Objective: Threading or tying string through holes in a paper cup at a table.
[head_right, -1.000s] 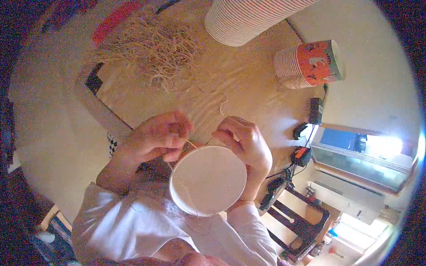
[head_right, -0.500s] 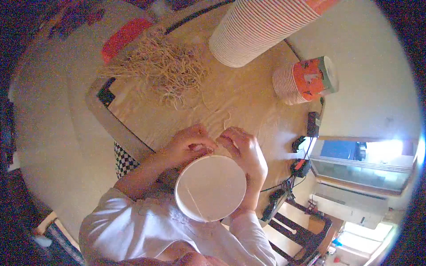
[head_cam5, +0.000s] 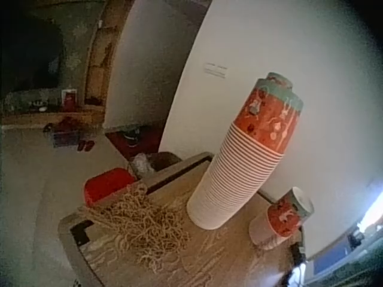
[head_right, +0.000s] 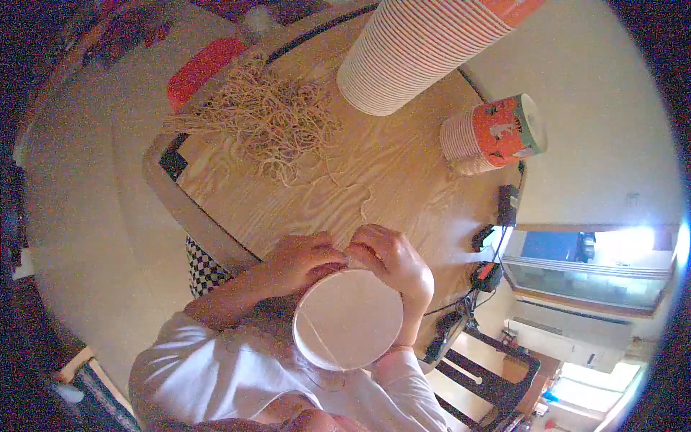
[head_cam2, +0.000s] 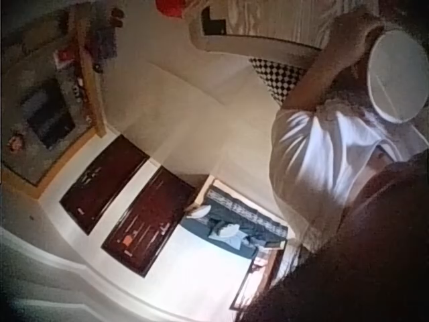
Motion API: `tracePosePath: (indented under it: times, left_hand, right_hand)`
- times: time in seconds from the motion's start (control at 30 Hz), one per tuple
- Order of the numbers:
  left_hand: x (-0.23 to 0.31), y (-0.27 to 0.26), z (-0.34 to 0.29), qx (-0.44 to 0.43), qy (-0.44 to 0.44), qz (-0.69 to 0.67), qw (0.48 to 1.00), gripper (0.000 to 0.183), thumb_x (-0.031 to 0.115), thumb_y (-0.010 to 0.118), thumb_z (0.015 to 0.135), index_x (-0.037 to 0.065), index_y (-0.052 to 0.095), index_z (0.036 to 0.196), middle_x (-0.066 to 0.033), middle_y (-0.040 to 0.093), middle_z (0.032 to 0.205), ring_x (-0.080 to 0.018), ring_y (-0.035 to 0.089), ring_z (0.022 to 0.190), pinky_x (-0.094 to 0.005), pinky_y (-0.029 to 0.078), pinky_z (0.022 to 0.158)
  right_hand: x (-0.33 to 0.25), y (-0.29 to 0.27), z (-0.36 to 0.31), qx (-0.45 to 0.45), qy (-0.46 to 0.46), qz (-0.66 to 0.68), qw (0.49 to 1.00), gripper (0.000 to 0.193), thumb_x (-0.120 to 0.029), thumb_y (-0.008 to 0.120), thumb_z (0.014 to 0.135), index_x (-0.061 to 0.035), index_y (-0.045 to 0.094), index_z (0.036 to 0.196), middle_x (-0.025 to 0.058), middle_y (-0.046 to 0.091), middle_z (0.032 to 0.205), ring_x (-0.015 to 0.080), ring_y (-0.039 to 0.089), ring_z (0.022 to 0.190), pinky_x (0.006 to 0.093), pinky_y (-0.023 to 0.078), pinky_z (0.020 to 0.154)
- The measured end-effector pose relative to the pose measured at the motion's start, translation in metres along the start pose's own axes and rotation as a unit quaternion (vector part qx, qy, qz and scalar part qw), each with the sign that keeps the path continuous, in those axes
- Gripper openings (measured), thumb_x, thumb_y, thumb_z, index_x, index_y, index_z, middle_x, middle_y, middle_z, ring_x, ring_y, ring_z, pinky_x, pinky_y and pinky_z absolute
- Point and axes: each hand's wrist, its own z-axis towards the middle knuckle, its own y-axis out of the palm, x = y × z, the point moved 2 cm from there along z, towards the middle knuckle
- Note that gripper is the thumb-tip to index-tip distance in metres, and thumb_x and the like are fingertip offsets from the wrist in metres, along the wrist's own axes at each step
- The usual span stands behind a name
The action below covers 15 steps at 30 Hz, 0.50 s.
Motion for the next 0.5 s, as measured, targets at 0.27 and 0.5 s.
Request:
tracePosePath:
  times: [0.27,0.5]
  left_hand:
    - [0.01,-0.019,-0.007,0.045,0.0,0.013,0.999,0.018,0.015,0.066,0.077,0.012,0.059,0.094,-0.0042,0.055,0.079,-0.0243,0.06,0.066,-0.0359,0.048,0.053]
    - [-0.002,-0.029,-0.01,0.02,-0.064,-0.314,0.947,0.02,-0.007,0.059,0.07,0.009,0.055,0.08,-0.0038,0.052,0.086,-0.012,0.051,0.064,-0.0239,0.041,0.054]
  right_hand:
    - [-0.007,-0.002,0.0,0.027,-0.009,-0.016,0.999,0.006,0.004,0.061,0.078,0.0016,0.059,0.083,0.0127,0.06,0.076,0.0263,0.062,0.074,0.0319,0.048,0.065]
    - [-0.011,0.0,-0.002,0.107,0.01,-0.002,0.994,0.008,-0.007,0.066,0.076,-0.0025,0.063,0.082,0.0109,0.06,0.077,0.0278,0.06,0.071,0.0344,0.048,0.064]
